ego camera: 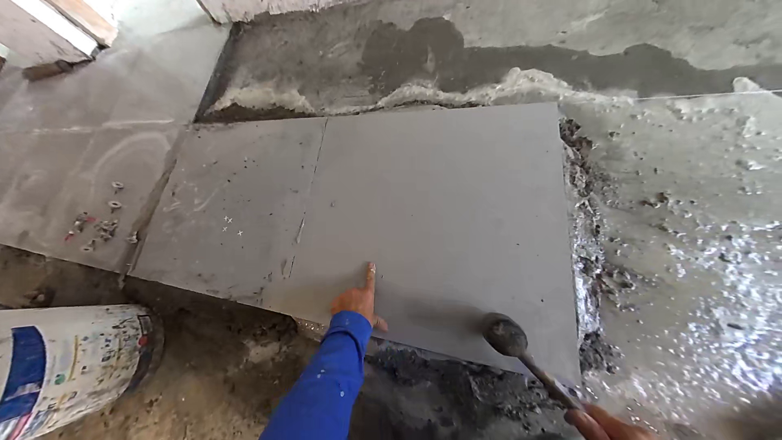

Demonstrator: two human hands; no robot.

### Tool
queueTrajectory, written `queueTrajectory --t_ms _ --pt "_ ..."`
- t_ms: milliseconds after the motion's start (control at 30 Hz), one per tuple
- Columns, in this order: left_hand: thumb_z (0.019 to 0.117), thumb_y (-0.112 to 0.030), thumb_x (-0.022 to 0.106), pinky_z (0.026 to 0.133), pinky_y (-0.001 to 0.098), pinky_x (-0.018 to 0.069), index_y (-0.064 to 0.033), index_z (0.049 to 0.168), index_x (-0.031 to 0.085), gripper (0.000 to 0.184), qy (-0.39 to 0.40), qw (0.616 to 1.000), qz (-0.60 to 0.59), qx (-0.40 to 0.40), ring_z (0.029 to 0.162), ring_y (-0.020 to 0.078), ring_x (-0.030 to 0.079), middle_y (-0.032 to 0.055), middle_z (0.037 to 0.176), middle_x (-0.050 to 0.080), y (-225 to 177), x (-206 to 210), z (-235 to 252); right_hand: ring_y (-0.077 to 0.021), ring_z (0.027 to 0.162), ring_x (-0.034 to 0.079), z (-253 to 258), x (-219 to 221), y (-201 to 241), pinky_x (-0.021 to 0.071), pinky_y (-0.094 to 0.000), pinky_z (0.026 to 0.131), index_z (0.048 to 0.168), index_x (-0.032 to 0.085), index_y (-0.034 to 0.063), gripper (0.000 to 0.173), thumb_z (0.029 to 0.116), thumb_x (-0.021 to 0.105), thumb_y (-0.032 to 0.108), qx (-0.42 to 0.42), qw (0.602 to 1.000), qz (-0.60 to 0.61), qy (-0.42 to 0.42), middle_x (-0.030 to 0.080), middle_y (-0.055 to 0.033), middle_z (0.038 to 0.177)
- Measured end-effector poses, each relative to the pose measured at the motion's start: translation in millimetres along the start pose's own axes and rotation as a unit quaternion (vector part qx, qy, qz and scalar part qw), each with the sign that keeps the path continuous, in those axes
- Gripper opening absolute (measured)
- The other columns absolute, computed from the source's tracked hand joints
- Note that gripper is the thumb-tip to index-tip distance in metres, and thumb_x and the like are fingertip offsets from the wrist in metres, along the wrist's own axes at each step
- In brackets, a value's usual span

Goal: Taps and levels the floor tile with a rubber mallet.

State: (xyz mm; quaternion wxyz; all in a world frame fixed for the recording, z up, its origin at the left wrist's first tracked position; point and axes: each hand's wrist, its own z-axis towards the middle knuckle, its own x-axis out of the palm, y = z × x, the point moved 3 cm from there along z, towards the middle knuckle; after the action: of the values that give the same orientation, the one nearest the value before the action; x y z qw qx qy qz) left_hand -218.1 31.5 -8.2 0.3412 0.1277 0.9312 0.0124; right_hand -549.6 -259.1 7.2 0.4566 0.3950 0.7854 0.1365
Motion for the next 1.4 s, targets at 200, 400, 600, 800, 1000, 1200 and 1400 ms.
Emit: queueTrajectory --t_ms 200,400,600,800,1000,1200,1400 --pt "0.0685 -0.048 0.094 0.082 0.0628 0.0573 -0.0440 0.163 -0.010 0.140 0.001 0.998 -0.050 0.036 0.103 0.0401 0.071 0.0185 0.116 0.071 9.8 9.3 5.2 -0.0440 0.073 0.070 4.9 14.1 31.1 0.0533 -0.0645 0.063 0.102 0.067 -0.0041 0.064 0.1091 0.032 0.049 -0.015 0.999 -0.035 0.024 0.068 -0.0251 0.077" --pt "0.0707 -0.043 0.095 0.088 0.0645 0.0561 -0.0377 0.165 -0.007 0.139 0.001 0.994 -0.075 0.079 0.107 0.0426 0.070 0.0225 0.119 0.070 15.7 11.1 2.4 -0.0298 0.059 0.066 -12.8 21.7 27.4 0.0527 -0.0532 0.054 0.096 0.070 -0.0001 0.065 0.1079 0.032 0.051 -0.046 0.997 0.008 -0.055 0.064 -0.0147 0.065" --pt "0.0709 -0.049 0.093 0.091 0.0616 0.0557 -0.0336 0.166 -0.008 0.139 -0.012 0.995 -0.035 0.088 0.106 0.0427 0.070 0.0235 0.116 0.071 13.4 7.2 5.2 -0.0147 0.049 0.056 -50.9 35.5 -18.5 0.0493 -0.0401 0.048 0.095 0.072 0.0066 0.070 0.1065 0.027 0.059 0.045 0.985 0.097 -0.137 0.057 -0.0019 0.058" --pt "0.0677 -0.051 0.094 0.094 0.0628 0.0541 -0.0300 0.166 -0.007 0.143 -0.032 0.994 -0.028 0.105 0.109 0.0458 0.069 0.0272 0.121 0.069 14.7 8.4 13.3 -0.0187 0.054 0.058 -78.6 45.0 -37.9 0.0516 -0.0441 0.055 0.098 0.072 0.0056 0.064 0.1065 0.032 0.054 0.143 0.969 0.136 -0.147 0.060 -0.0051 0.063" --pt "0.0655 -0.055 0.094 0.091 0.0619 0.0558 -0.0275 0.166 -0.010 0.147 -0.042 0.994 -0.012 0.100 0.104 0.0459 0.071 0.0282 0.114 0.071 17.5 10.7 14.8 -0.0247 0.062 0.063 -59.2 30.1 -21.6 0.0536 -0.0497 0.064 0.106 0.073 0.0040 0.058 0.1086 0.034 0.047 0.148 0.968 0.152 -0.135 0.065 -0.0103 0.070" --pt "0.0686 -0.054 0.093 0.092 0.0627 0.0553 -0.0203 0.166 -0.012 0.146 -0.037 0.991 -0.021 0.130 0.102 0.0487 0.071 0.0303 0.113 0.071 20.0 12.2 11.6 -0.0258 0.071 0.064 33.5 -34.1 3.8 0.0536 -0.0497 0.071 0.105 0.070 0.0066 0.063 0.1069 0.027 0.052 0.162 0.967 0.154 -0.125 0.064 -0.0101 0.078" --pt "0.0697 -0.054 0.092 0.089 0.0623 0.0565 -0.0217 0.165 -0.013 0.146 -0.028 0.991 -0.031 0.126 0.099 0.0470 0.072 0.0284 0.110 0.072 22.3 12.3 11.6 -0.0266 0.074 0.064 51.5 -44.1 1.3 0.0532 -0.0504 0.073 0.105 0.069 0.0064 0.063 0.1074 0.026 0.052 0.167 0.969 0.132 -0.127 0.064 -0.0109 0.080"
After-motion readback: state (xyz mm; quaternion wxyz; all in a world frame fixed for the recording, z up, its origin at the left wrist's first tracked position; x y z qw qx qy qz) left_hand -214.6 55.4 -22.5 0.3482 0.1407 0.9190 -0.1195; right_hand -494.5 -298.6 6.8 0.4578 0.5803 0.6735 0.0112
